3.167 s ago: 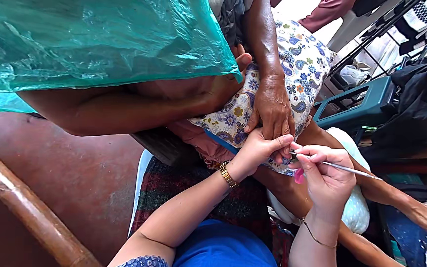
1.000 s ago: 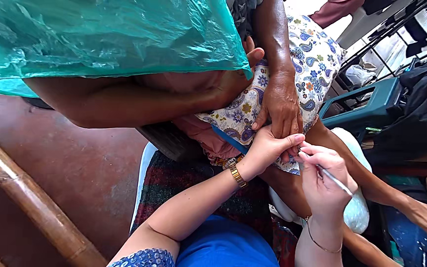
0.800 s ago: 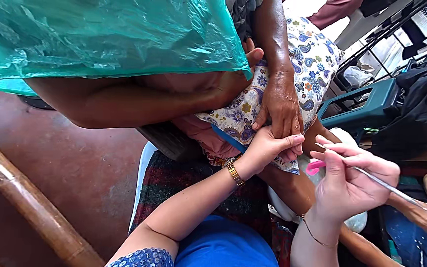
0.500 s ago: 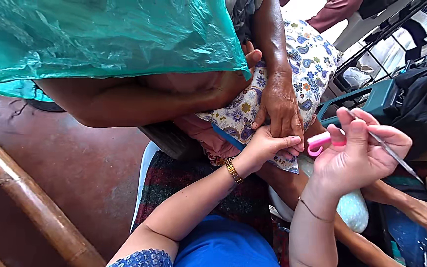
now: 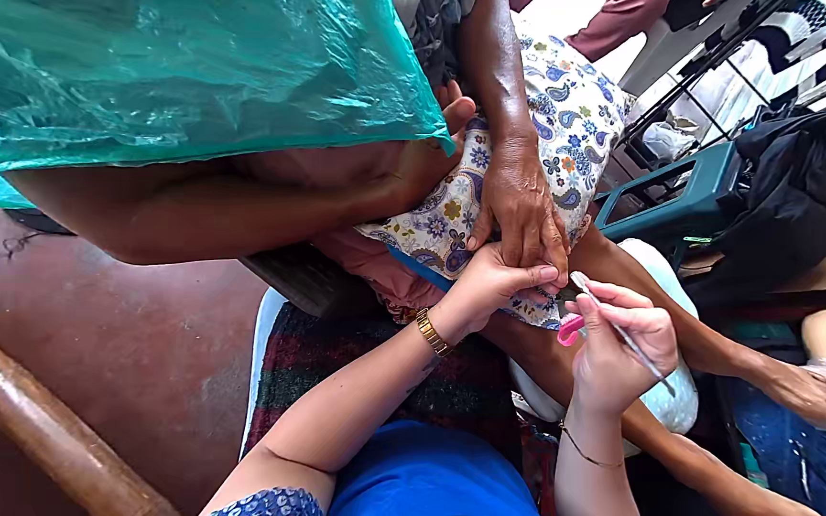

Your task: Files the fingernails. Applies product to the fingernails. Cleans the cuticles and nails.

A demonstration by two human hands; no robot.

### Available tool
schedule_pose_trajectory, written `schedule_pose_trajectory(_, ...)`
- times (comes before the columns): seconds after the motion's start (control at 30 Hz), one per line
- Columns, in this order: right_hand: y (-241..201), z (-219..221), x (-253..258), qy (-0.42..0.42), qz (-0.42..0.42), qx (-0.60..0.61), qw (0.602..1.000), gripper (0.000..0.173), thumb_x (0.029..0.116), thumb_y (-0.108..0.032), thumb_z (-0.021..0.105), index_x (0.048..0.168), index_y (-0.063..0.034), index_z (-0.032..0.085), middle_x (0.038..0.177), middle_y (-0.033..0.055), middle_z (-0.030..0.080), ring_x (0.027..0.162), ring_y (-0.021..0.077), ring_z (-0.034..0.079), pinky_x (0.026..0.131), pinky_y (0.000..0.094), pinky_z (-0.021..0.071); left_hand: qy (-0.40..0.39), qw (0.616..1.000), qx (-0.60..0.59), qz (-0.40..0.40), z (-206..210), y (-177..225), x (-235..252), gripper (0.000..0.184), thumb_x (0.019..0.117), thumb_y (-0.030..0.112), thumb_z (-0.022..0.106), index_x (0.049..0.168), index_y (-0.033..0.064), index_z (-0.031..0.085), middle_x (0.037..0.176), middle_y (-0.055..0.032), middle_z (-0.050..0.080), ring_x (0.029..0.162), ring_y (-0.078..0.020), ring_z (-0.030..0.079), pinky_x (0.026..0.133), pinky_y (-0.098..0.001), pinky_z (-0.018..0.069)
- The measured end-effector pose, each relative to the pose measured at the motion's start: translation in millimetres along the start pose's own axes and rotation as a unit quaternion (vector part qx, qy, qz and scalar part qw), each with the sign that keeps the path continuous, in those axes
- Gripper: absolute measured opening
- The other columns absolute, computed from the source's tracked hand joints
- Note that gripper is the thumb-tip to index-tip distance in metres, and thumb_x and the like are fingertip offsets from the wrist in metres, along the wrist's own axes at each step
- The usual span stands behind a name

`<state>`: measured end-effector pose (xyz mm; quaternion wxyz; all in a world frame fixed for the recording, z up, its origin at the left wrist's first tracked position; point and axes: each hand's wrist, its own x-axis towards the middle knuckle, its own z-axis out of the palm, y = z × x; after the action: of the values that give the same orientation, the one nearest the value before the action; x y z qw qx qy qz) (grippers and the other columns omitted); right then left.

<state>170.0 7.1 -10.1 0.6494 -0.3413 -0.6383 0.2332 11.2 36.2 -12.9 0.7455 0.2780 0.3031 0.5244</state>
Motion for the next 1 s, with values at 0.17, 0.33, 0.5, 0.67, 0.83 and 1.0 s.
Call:
schedule_pose_trajectory(0.17,0.5,-0.8,-5.6,-0.036,-0.047,-0.027,0.998,0.018,0.0882,0.004,0.073,0.09,-0.013,0.069,0.102,0.0027,0.075,0.099,0.0206,0.076,0.083,0.0346,0.0665,0.008,1.0,-0.005,0.003,1.7,0.2,-1.5,0.008,0.0934,-0.01,0.062,0.093,-0.0027,0.067,0.079,-0.0091,0.074,0.069,-0.0127,0.072,0.068,-0.0258,0.0619)
schedule_pose_trajectory(0.33,1.5,4.2,-6.0,-0.035,-0.074,-0.067,0.994,0.017,0.0889,0.005,0.071,0.088,-0.0097,0.065,0.101,0.0048,0.073,0.1,0.0201,0.075,0.084,0.033,0.066,0.008,1.0,-0.007,0.005,0.7,0.1,-0.6,0.008,0.0937,-0.009,0.062,0.093,-0.0029,0.068,0.079,-0.009,0.073,0.067,-0.0123,0.072,0.068,-0.0258,0.0619)
schedule_pose_trajectory(0.5,1.1,5.6,-4.9,-0.039,-0.077,-0.077,0.993,0.016,0.09,0.005,0.069,0.087,-0.0095,0.063,0.101,0.0044,0.073,0.099,0.0179,0.075,0.083,0.0304,0.0656,0.015,1.0,-0.007,0.0,1.7,1.2,-1.8,0.009,0.0936,-0.01,0.062,0.094,-0.0028,0.067,0.078,-0.0089,0.073,0.067,-0.0121,0.071,0.067,-0.0252,0.0615)
schedule_pose_trajectory(0.67,-3.0,3.5,-3.6,-0.049,-0.071,-0.087,0.992,0.016,0.0893,0.005,0.07,0.086,-0.0091,0.063,0.101,0.0056,0.073,0.099,0.019,0.075,0.082,0.031,0.0659,0.011,1.0,-0.01,0.001,0.7,0.6,-1.4,0.008,0.094,-0.009,0.062,0.094,-0.0027,0.067,0.078,-0.009,0.073,0.067,-0.0122,0.071,0.068,-0.0256,0.0618)
schedule_pose_trajectory(0.83,-2.1,5.3,-2.7,-0.056,-0.091,-0.111,0.988,0.015,0.0897,0.005,0.069,0.085,-0.0071,0.061,0.101,0.0069,0.072,0.1,0.0178,0.075,0.083,0.029,0.0651,0.008,1.0,-0.01,-0.004,0.4,0.0,-1.2,0.008,0.0945,-0.009,0.062,0.095,-0.0026,0.067,0.079,-0.0091,0.073,0.067,-0.0121,0.072,0.068,-0.0253,0.0616)
schedule_pose_trajectory(1.0,-3.4,3.2,-2.0,-0.068,-0.091,-0.106,0.988,0.015,0.0902,0.005,0.068,0.084,-0.0075,0.062,0.1,0.0065,0.073,0.101,0.0193,0.075,0.085,0.0316,0.0653,-0.013,1.0,-0.009,0.002,-2.5,2.0,-2.3,0.009,0.0932,-0.01,0.062,0.096,-0.0032,0.067,0.081,-0.0089,0.074,0.071,-0.0127,0.073,0.071,-0.0264,0.0622)
